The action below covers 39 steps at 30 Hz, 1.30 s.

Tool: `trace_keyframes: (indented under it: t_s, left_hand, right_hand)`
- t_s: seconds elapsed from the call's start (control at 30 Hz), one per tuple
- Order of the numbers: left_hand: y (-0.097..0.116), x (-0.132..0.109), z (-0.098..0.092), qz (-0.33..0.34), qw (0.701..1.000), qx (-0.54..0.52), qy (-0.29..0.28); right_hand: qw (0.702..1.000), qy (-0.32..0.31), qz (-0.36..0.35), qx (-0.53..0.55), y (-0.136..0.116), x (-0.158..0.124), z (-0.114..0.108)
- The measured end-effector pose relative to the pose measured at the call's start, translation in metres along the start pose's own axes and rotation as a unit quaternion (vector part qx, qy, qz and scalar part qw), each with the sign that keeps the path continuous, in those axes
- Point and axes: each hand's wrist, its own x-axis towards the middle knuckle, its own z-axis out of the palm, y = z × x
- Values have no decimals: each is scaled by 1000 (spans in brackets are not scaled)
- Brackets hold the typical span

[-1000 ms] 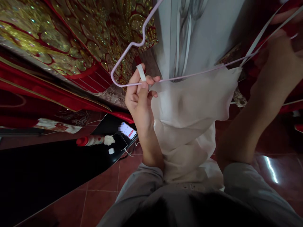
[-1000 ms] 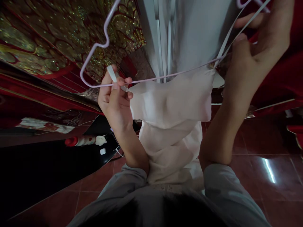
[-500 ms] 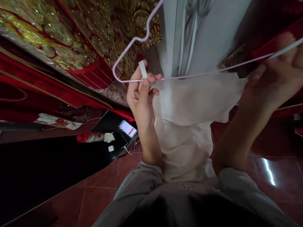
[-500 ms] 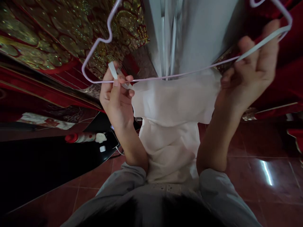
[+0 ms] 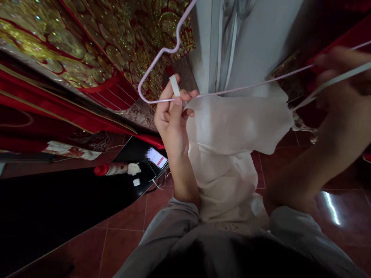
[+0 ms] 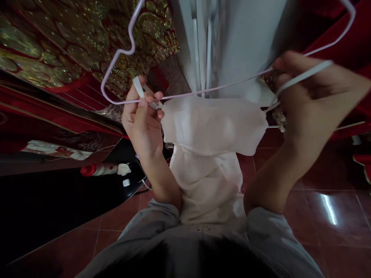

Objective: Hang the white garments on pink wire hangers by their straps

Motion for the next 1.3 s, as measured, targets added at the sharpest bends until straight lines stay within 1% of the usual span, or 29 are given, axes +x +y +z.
trace_keyframes:
  t_s: [0.03, 0.1, 0.17, 0.2, 0.27, 0.33, 0.4, 0.47, 0.5, 0.53, 0.57, 0.6, 0.67, 0.7, 0.77, 0.8, 0.87, 0.93, 1.0, 1.03, 1.07, 1.1, 1.17, 1.2, 1.23, 1.27, 1.3]
  left_hand:
    - [0, -1, 1, 1, 1000, -7, -2]
    - [1, -2, 3, -2, 1000, -26, -2]
    - [3, -3, 3, -13, 999, -29, 11]
    - [4, -2, 2, -13, 999, -26, 25]
    - [5, 2, -6, 10, 996, -24, 80]
    - [7, 12, -20, 50, 988, -22, 142]
    - [8, 26, -36, 75, 978, -8, 192]
    - [9, 41, -51, 81, 972, 14, 219]
    - [11, 49, -55, 84, 972, 25, 218]
    - [14, 56, -57, 85, 975, 37, 202]
    - [18, 62, -57, 83, 981, 52, 168]
    - [24, 67, -54, 68, 988, 72, 118]
    - [38, 74, -43, 11, 992, 123, 17]
    - [46, 76, -36, -26, 988, 151, -19]
    - [59, 80, -23, -55, 977, 202, -39]
    - [63, 81, -17, -47, 972, 227, -45]
    - [67, 82, -12, -8, 963, 264, -59]
    - [67, 83, -11, 6, 962, 269, -57]
    - [65, 81, -14, -1, 964, 262, -44]
    - [64, 80, -16, 7, 961, 272, -56]
    - [64, 80, -18, 32, 951, 295, -84]
    - [64, 79, -19, 73, 934, 325, -125]
    - [63, 80, -23, 182, 883, 377, -213]
    - [62, 80, -24, 232, 858, 387, -245]
    - [58, 81, -26, 273, 844, 383, -258]
    - [53, 80, -28, 306, 843, 366, -248]
    - [46, 79, -30, 329, 854, 342, -213]
  right_hand:
    - [999, -33, -9, -3, -14, -4, 19]
    - [997, -67, -34, -13, -32, -8, 46]
    - [991, -119, -35, -39, -39, -8, 59]
    - [989, -139, -28, -49, -39, -7, 60]
    - [987, -154, -11, -47, -38, -7, 57]
    - [989, -148, -9, -24, -37, -8, 52]
    - [991, -135, -13, 1, -35, -9, 50]
    - [991, -134, -14, 14, -33, -9, 51]
    - [991, -136, -12, 18, -33, -9, 52]
    - [990, -137, -9, 21, -32, -8, 54]
    - [990, -137, -5, 24, -32, -8, 56]
    - [990, -135, 1, 25, -32, -8, 57]
    - [991, -133, 12, 23, -32, -10, 61]
    - [991, -131, 16, 19, -32, -11, 62]
    - [991, -129, 26, 11, -33, -14, 65]
    - [991, -128, 31, 13, -33, -16, 66]
    - [991, -127, 37, 28, -33, -19, 68]
    - [990, -133, 37, 40, -32, -20, 68]
    - [988, -144, 35, 32, -30, -20, 68]
    - [988, -147, 36, 25, -29, -20, 67]
    - [988, -147, 36, 20, -27, -20, 67]
    - [989, -143, 34, 17, -26, -20, 66]
    - [990, -140, 22, 18, -24, -21, 66]
    - [989, -143, 17, 19, -23, -21, 66]
    - [989, -148, 13, 18, -23, -22, 66]
    - [988, -155, 8, 15, -23, -23, 67]
    - [987, -161, 7, 10, -23, -24, 68]
